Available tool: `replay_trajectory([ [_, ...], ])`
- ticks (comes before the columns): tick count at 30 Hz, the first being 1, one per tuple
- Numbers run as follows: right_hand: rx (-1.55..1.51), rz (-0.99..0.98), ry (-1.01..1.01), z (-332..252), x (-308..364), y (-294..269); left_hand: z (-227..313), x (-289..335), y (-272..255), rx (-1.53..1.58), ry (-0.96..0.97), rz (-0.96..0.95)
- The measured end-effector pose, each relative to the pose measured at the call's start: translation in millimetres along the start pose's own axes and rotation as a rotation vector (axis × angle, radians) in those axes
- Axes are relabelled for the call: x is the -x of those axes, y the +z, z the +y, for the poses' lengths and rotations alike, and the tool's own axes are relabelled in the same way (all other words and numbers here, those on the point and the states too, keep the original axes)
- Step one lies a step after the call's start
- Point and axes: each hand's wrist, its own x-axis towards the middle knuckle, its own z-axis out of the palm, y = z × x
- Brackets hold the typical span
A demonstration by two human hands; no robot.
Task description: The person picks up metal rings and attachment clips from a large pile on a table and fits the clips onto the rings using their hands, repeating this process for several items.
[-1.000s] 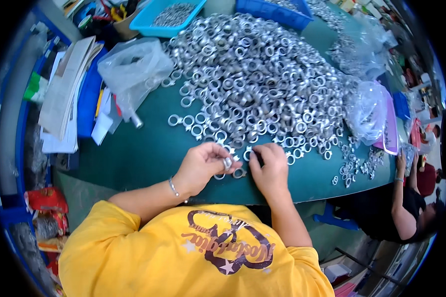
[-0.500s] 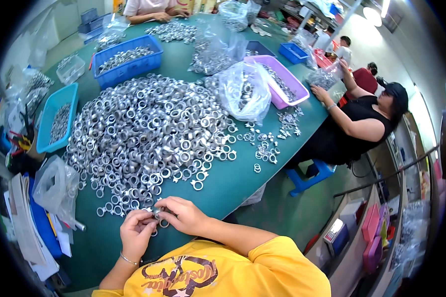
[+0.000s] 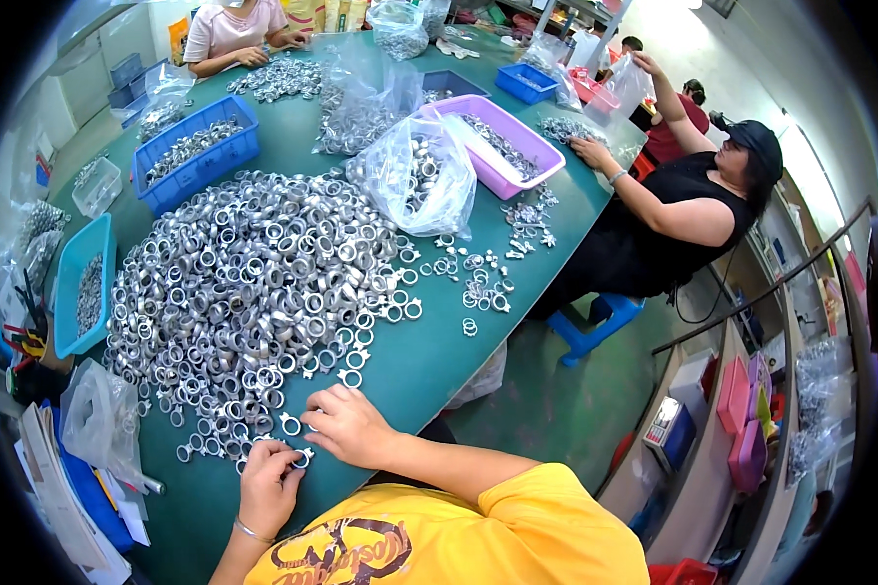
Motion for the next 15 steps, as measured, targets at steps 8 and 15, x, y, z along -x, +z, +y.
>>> replay_trajectory([
  [8,-0.021,0.086,-0.046,3,2,2,3,-9,2,-0.099,0.118,0.133],
  [15,-0.070,0.098,-0.082,4,2,3,22,-11,2,0.068,0.008,0.103],
])
